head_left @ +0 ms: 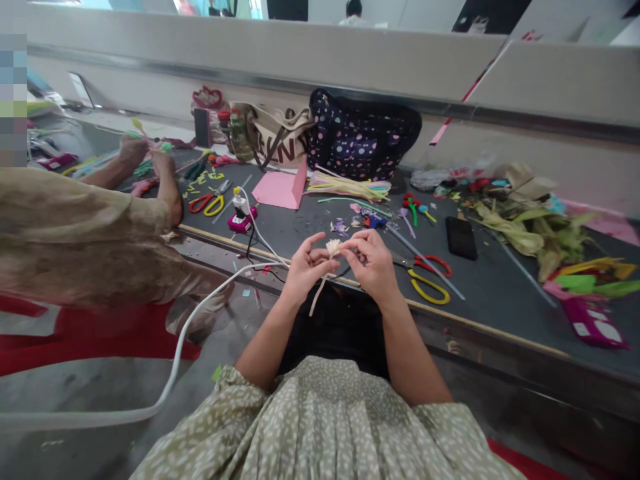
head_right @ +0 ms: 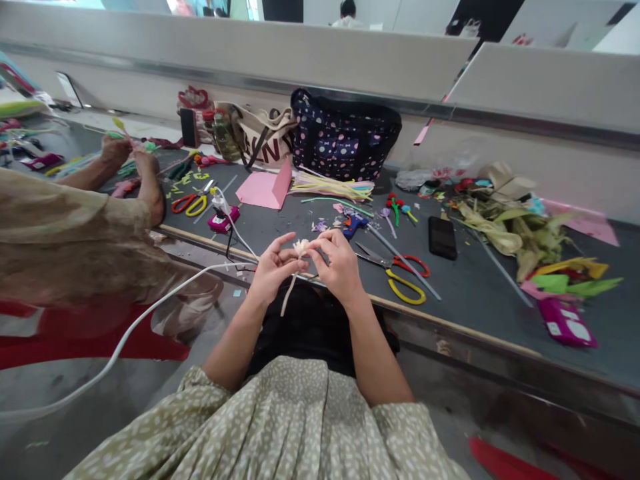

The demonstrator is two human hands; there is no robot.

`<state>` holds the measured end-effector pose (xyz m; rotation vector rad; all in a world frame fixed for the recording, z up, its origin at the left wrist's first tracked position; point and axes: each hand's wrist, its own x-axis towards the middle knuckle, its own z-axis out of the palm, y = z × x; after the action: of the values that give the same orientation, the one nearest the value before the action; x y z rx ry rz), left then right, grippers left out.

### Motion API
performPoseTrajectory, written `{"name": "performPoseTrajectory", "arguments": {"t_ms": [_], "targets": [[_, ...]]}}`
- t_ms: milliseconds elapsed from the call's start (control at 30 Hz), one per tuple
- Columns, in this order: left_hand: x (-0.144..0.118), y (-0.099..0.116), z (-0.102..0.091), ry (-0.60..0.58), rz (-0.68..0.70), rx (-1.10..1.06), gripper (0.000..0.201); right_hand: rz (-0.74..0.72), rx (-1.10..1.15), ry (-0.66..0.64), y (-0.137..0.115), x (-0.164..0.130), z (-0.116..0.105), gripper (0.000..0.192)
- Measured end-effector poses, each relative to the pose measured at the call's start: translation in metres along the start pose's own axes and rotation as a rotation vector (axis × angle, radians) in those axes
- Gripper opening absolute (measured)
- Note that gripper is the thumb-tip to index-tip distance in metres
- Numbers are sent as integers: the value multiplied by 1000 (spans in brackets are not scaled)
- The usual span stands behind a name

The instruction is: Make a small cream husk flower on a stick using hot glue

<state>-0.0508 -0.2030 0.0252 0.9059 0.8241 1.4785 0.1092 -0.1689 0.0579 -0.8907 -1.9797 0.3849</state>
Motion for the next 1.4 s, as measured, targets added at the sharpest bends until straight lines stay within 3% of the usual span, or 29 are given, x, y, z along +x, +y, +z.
{"name": "performPoseTrajectory", "arguments": {"t_ms": [133,267,433,533,733,1400], "targets": [[-2,-2,0,35,-55,-52,53,-5,-11,5,1,0,2,8],[-3,-3,2,39,-52,-28,48,4,-6,5,0,1,2,7],[-2,-5,3,54,-24,21,42,-2,41,-36,1,1,2,32],[-3,-6,3,46,9,53,39,9,70,-80,3,0,2,36],[-5,-4,2,63,87,132,33,-24,93,-103,4,-3,3,29],[-8,-8,5,125,193,28,29,-62,206,33,-6,-9,2,26]]}}
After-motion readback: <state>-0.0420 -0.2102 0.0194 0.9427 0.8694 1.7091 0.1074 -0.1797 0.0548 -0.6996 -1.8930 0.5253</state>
